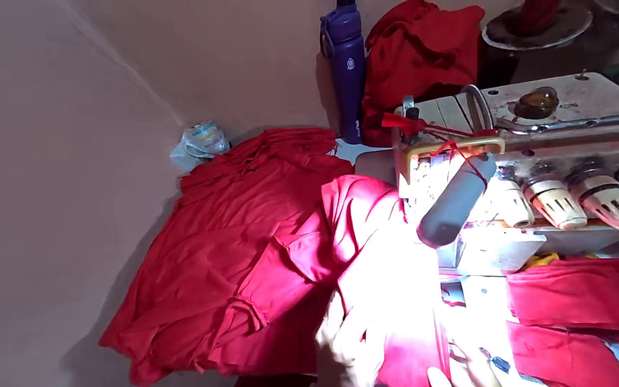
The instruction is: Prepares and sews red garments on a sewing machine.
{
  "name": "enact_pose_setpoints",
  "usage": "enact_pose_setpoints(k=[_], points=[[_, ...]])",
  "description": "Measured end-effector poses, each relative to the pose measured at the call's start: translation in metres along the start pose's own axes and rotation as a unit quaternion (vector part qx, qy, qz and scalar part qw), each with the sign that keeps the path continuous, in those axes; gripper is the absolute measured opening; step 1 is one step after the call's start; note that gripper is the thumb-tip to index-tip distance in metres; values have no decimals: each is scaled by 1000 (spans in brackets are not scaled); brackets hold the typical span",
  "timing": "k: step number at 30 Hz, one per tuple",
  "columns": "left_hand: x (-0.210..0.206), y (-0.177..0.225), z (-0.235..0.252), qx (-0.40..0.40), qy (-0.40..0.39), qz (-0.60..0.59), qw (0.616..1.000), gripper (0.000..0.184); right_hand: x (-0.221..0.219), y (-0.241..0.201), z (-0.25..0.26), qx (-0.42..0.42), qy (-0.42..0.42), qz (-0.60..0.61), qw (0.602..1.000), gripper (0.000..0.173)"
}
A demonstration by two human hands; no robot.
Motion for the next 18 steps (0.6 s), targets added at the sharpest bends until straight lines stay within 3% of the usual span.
enact_pose_setpoints(k=[3,4,9,12,16,18], points=[[-10,1,27,-24,-14,63,998,14,0,-4,25,39,26,-23,999,34],[-17,-2,37,-13,-36,71,997,15,-1,-7,34,56,34,-32,997,27],[-55,-21,81,38,-131,66,988,27,-5,-17,69,118,57,-91,987,24],[-78,-37,99,68,-184,48,979,22,-5,-17,77,112,75,-118,984,22],[-93,-65,122,74,-162,-23,984,20,-9,-14,77,91,46,-92,991,29],[-95,-93,124,128,-134,-96,978,25,-10,-14,70,102,68,-116,986,24]])
Point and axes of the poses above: each hand's wrist, its own z-axis towards the middle knuckle, its own x-axis out of the back of the hand, y = z × x, the point moved 10 cm from there along z, towards the middle knuckle, and after that the axes turned 1 degree about -z, right-handed, at the moved point
